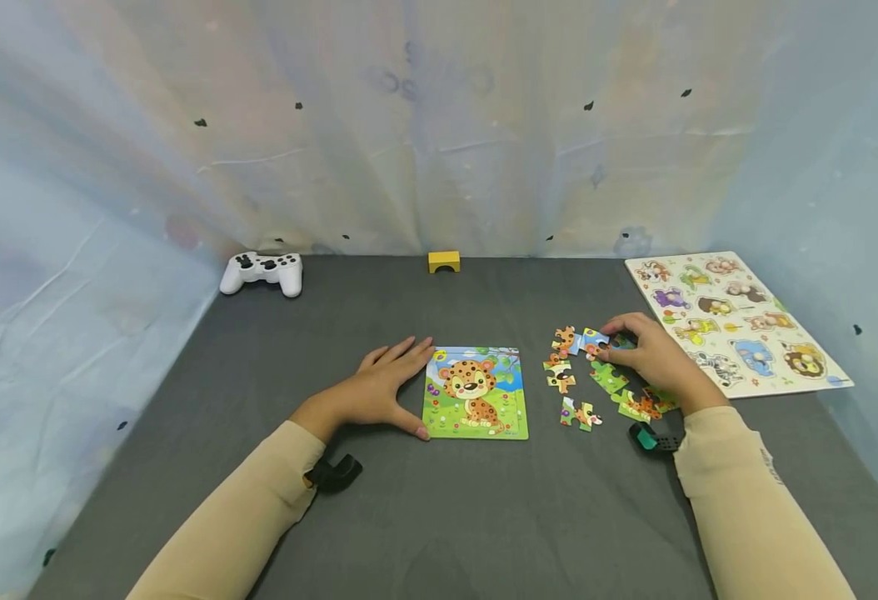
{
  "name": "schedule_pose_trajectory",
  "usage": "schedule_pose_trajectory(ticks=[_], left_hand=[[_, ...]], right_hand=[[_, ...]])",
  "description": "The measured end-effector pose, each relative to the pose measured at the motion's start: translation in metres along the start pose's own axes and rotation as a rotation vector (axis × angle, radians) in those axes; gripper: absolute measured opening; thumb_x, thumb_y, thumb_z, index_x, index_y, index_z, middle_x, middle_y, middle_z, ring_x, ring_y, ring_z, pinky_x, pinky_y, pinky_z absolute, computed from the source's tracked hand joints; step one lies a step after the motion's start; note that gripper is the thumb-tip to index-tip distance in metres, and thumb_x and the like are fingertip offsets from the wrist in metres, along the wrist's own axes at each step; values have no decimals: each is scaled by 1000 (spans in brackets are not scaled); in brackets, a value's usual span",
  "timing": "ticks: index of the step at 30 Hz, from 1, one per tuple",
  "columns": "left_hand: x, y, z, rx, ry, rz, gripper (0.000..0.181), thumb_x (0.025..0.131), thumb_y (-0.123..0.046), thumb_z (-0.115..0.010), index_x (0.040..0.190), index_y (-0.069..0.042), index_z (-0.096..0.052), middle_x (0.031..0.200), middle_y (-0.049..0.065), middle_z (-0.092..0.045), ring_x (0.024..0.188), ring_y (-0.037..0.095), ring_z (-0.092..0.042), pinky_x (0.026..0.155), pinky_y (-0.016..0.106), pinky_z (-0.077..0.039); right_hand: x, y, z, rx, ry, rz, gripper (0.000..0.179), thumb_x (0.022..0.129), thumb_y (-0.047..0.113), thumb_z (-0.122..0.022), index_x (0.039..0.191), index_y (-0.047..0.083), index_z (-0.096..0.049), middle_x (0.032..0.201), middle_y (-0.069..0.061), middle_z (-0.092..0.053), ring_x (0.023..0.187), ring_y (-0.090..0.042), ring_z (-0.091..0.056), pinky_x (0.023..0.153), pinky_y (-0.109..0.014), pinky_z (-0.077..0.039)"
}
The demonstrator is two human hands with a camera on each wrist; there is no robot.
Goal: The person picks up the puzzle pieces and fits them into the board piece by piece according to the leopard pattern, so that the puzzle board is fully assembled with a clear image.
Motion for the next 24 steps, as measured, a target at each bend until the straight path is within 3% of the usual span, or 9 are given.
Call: schedule_pose_trajectory(ticks=[7,11,14,19,24], left_hand=[[1,-3,0,-3,9,-6,139,76,-80,-85,177,-17,-15,182,-3,-5,166,24,1,126,62,-2],[2,-3,-1,7,16,5,139,75,-83,-83,177,-19,-13,182,-6,-3,166,21,3,127,59,-1],[2,-2,-1,11,16,11,139,76,-83,-83,177,-20,-13,182,-7,-3,166,20,3,127,58,0],[2,-2,-2,-8,16,4,138,76,-80,-85,177,-17,-15,182,-4,-5,166,23,1,127,60,-1],[0,0,0,-10,8,7,139,76,-80,-85,177,-17,-14,182,-4,-5,166,23,1,127,60,0]], right_hand=[[-3,5,1,14,-15,-66,39,107,22,-76,139,3,-63,133,-19,-61,125,-40,-56,100,-58,-46],[-6,11,7,41,-75,-62,31,110,26,-71,133,6,-69,121,-17,-67,106,-34,-65,82,-46,-55],[-8,17,11,72,-122,-49,32,112,31,-68,131,6,-72,113,-16,-70,94,-32,-66,72,-39,-55],[-8,36,10,130,-177,-30,37,111,38,-68,131,8,-74,108,-13,-74,95,-34,-68,74,-39,-57],[1,68,-11,213,-140,32,31,111,32,-70,129,8,-76,100,-14,-75,90,-40,-70,70,-41,-60]])
Point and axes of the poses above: each hand's wrist, its own x-axis towards the middle knuckle, its own z-axis out of the back of the hand, y = z × x, the point moved 10 cm from there along x, towards the middle knuckle
